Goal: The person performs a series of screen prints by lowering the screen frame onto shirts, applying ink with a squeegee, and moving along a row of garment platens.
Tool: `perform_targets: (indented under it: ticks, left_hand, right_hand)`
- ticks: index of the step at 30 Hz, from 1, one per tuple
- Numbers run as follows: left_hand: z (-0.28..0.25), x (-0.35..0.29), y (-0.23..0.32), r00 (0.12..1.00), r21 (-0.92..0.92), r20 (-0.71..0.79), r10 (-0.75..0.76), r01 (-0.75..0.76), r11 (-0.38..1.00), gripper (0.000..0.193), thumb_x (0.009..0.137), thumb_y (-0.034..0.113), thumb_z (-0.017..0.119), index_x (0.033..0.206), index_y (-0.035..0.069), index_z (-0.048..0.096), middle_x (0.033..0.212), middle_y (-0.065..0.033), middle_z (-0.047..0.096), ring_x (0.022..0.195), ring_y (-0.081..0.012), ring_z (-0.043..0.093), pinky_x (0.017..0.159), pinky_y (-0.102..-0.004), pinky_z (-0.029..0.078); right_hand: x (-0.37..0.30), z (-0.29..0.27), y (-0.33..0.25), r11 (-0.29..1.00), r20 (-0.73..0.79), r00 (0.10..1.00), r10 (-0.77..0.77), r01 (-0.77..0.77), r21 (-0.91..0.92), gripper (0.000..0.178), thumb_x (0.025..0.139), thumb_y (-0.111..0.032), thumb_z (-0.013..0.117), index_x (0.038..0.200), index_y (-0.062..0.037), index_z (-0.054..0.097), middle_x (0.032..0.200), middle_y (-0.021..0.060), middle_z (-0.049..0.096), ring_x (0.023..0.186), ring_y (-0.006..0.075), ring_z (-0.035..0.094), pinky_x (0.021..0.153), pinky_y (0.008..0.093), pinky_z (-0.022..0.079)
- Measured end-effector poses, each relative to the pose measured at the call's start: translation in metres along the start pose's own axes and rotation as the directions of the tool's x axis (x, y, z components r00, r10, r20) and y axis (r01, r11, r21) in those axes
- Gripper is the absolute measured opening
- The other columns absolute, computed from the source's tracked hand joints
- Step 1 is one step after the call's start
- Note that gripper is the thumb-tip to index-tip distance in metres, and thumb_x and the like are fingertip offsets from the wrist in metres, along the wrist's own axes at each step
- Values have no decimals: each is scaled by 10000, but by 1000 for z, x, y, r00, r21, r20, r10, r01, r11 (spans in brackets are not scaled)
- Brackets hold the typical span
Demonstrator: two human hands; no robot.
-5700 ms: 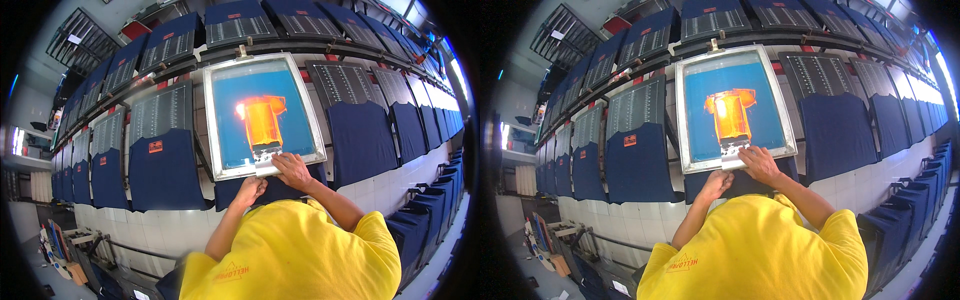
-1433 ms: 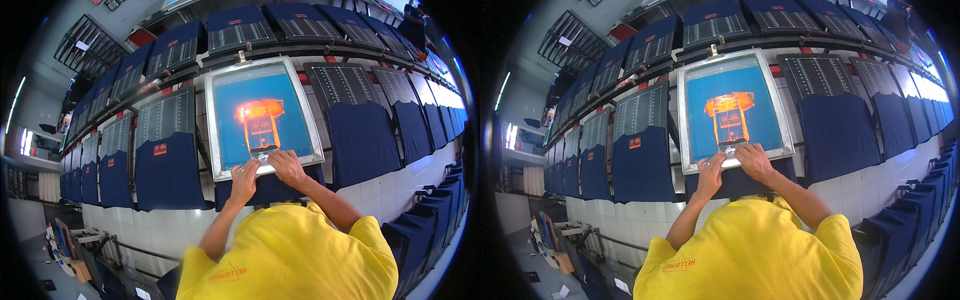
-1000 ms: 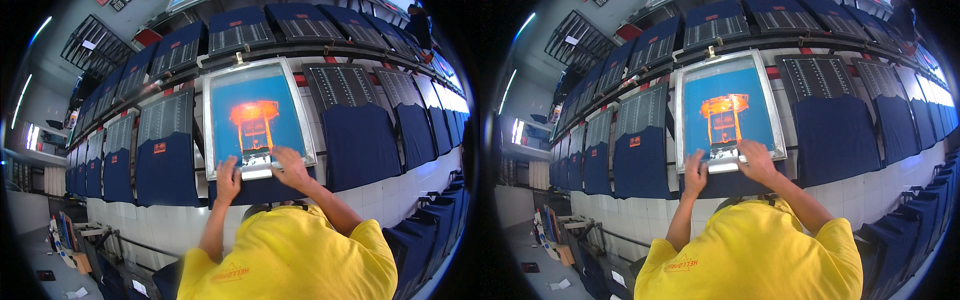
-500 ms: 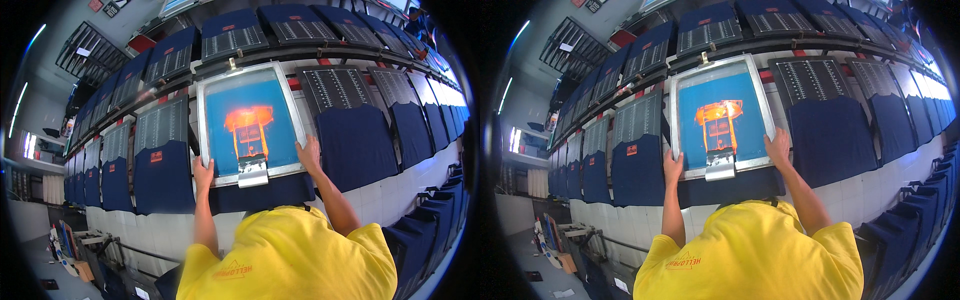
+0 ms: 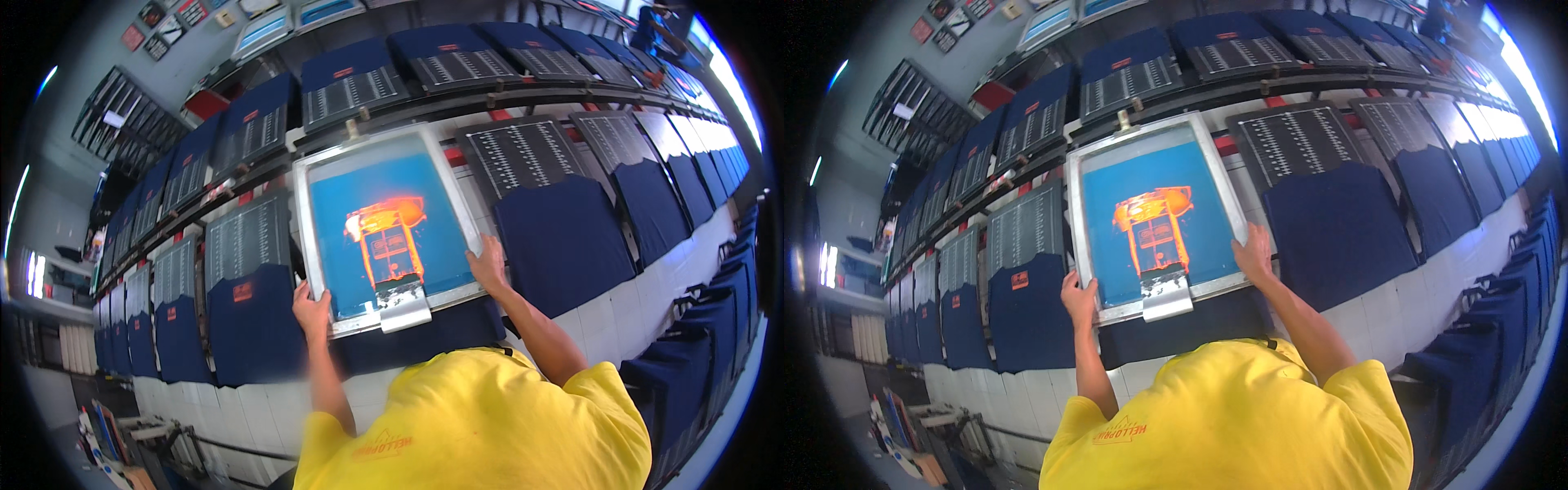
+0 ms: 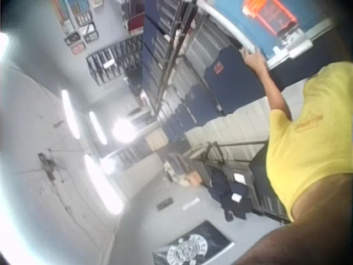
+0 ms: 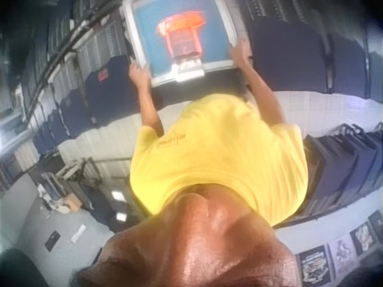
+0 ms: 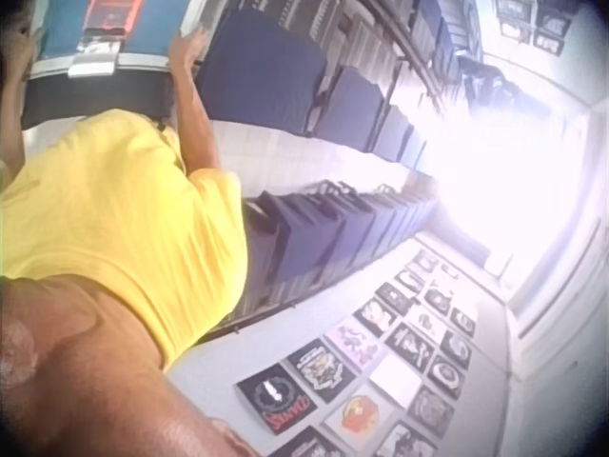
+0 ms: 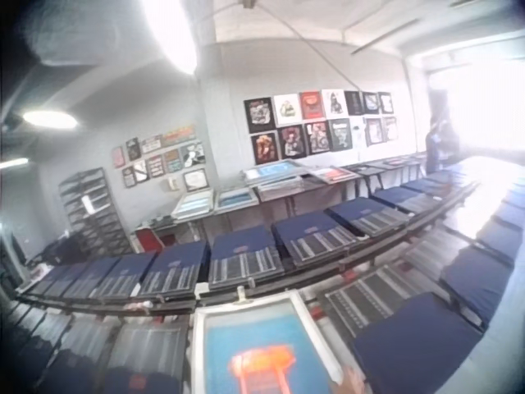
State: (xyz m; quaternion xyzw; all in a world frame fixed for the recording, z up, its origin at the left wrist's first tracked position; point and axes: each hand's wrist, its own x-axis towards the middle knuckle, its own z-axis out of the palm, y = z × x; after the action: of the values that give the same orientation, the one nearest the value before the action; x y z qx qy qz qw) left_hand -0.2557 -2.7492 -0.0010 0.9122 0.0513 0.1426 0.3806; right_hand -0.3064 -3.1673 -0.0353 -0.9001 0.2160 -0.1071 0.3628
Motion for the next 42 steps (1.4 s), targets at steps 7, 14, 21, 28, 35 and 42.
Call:
perform_targets:
  ticks: [7, 14, 21, 28, 35, 42]
  left_hand:
    - [4, -28, 36, 999, 66, -11, 37, -37, 997, 418, 741, 118, 804, 1125, -24, 724, 1222, -195, 671, 1156, -337, 641, 1015, -405, 475]
    - [94, -98, 158, 1000, -102, 8, 12, -11, 995, 431, 749, 100, 802, 1154, -22, 715, 1229, -176, 667, 1136, -301, 644, 989, -380, 486]
    - [211, -159, 263, 999, -187, 35, 24, -17, 982, 437, 752, 100, 806, 1164, -13, 710, 1220, -183, 669, 1141, -297, 644, 999, -379, 492]
    - [286, -176, 304, 998, -178, 25, 64, -58, 982, 425, 753, 131, 795, 1122, -54, 695, 1240, -228, 659, 1142, -356, 646, 993, -392, 496]
    - [308, -170, 309, 997, -139, 39, 65, -59, 989, 398, 759, 120, 766, 1117, -40, 698, 1216, -218, 672, 1119, -370, 648, 982, -405, 494]
    - [308, -159, 315, 998, -156, 55, 15, -6, 988, 379, 767, 127, 741, 1101, -47, 694, 1225, -214, 660, 1119, -385, 638, 971, -412, 497]
  right_hand:
    - [1, -61, 6, 999, 46, 999, -23, 21, 43, 597, 851, -176, 716, 1358, 54, 501, 1228, 229, 554, 1191, 411, 507, 1029, 490, 426]
    - [52, -160, 124, 986, -94, 981, -169, 167, -22, 539, 818, -145, 747, 1289, 43, 564, 1165, 212, 581, 1132, 402, 538, 989, 472, 454]
    - [108, -262, 265, 971, -141, 961, -236, 230, -59, 574, 829, -112, 766, 1329, 63, 544, 1213, 217, 581, 1174, 387, 551, 1026, 453, 446]
    - [139, -316, 326, 985, -123, 979, -162, 153, -79, 526, 862, -110, 740, 1328, 44, 551, 1223, 214, 585, 1175, 397, 553, 994, 459, 455]
    - [156, -306, 335, 983, -165, 971, -175, 163, -85, 542, 832, -123, 763, 1315, 24, 565, 1190, 208, 593, 1167, 410, 550, 999, 464, 451]
    - [171, -298, 328, 984, -120, 977, -176, 173, -39, 555, 831, -125, 756, 1324, 19, 544, 1173, 208, 590, 1136, 411, 553, 968, 483, 455]
